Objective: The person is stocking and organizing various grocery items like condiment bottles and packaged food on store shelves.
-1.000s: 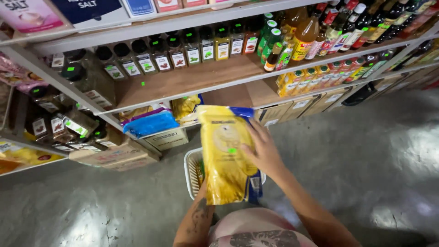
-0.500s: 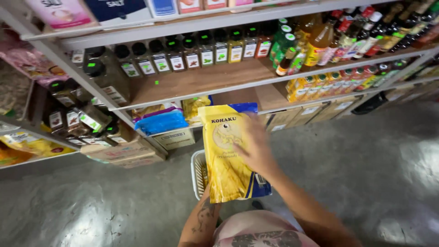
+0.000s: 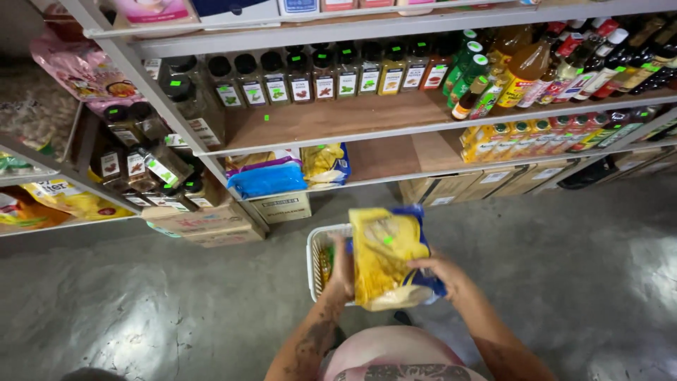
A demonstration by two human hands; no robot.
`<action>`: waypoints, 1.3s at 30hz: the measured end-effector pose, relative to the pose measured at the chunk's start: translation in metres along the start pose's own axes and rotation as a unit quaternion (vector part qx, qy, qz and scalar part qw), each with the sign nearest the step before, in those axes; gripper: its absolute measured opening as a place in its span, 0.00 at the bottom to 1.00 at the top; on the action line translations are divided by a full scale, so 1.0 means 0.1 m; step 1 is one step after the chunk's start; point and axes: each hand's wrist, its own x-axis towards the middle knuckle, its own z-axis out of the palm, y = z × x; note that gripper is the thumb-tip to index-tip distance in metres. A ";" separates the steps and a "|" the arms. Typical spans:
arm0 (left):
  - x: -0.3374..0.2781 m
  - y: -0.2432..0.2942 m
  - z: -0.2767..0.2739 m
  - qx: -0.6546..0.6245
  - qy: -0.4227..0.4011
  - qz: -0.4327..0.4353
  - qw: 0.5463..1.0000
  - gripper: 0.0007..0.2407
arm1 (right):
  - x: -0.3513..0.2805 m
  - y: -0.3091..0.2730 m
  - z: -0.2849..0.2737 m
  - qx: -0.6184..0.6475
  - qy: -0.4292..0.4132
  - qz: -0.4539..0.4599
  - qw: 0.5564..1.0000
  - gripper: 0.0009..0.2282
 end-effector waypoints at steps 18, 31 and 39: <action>0.14 0.27 -0.55 0.225 0.221 0.085 0.945 0.21 | 0.95 0.59 -0.28 -0.006 0.006 0.036 0.999 0.33; 1.64 1.23 -3.14 0.563 0.369 0.312 0.671 0.18 | 3.23 0.34 -0.43 0.012 0.015 -0.035 0.999 0.25; 2.52 2.52 -3.11 0.729 0.477 0.277 0.405 0.23 | 4.64 -0.10 -0.08 -0.046 0.040 -0.126 0.990 0.23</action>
